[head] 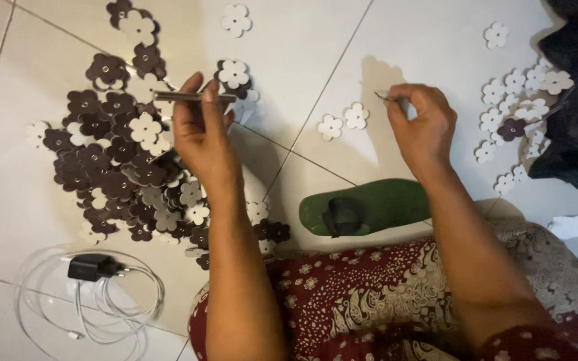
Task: The person sits on a tiled floor and assembles flower-shaped decorative pieces. They use a green handheld tool to press a metal pin into the center of a white flower piece, then place a dark brown flower piece on top. This process is repeated for multiple units, with finished pieces set aside.
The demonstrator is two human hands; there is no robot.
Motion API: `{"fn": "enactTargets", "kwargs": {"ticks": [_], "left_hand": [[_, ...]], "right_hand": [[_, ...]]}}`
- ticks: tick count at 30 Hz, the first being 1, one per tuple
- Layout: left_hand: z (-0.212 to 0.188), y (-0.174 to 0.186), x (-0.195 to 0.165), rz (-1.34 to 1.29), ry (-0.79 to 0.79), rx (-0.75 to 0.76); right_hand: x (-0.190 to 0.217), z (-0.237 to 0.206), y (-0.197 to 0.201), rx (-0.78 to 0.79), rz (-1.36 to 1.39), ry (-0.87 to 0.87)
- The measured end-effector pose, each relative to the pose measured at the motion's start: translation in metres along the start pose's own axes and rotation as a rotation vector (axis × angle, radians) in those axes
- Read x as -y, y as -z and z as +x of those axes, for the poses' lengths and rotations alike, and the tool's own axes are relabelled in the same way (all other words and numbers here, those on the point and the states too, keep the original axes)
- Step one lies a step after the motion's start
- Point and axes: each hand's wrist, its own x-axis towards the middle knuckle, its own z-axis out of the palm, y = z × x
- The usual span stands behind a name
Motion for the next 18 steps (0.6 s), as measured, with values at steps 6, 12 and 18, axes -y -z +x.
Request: {"fn": "enactTargets", "kwargs": {"ticks": [6, 12, 18], "left_hand": [[-0.001, -0.002, 0.001, -0.023, -0.004, -0.044], [0.008, 0.003, 0.008, -0.029, -0.026, -0.069], [0.017, 0.011, 0.014, -0.114, -0.126, -0.072]], "right_hand": [[-0.009, -0.022, 0.010, 0.111, -0.232, 0.213], [0.033, 0.004, -0.003, 0.055, -0.199, 0.255], [0.113, 0.062, -0.089, 0.212, 0.156, 0.247]]}}
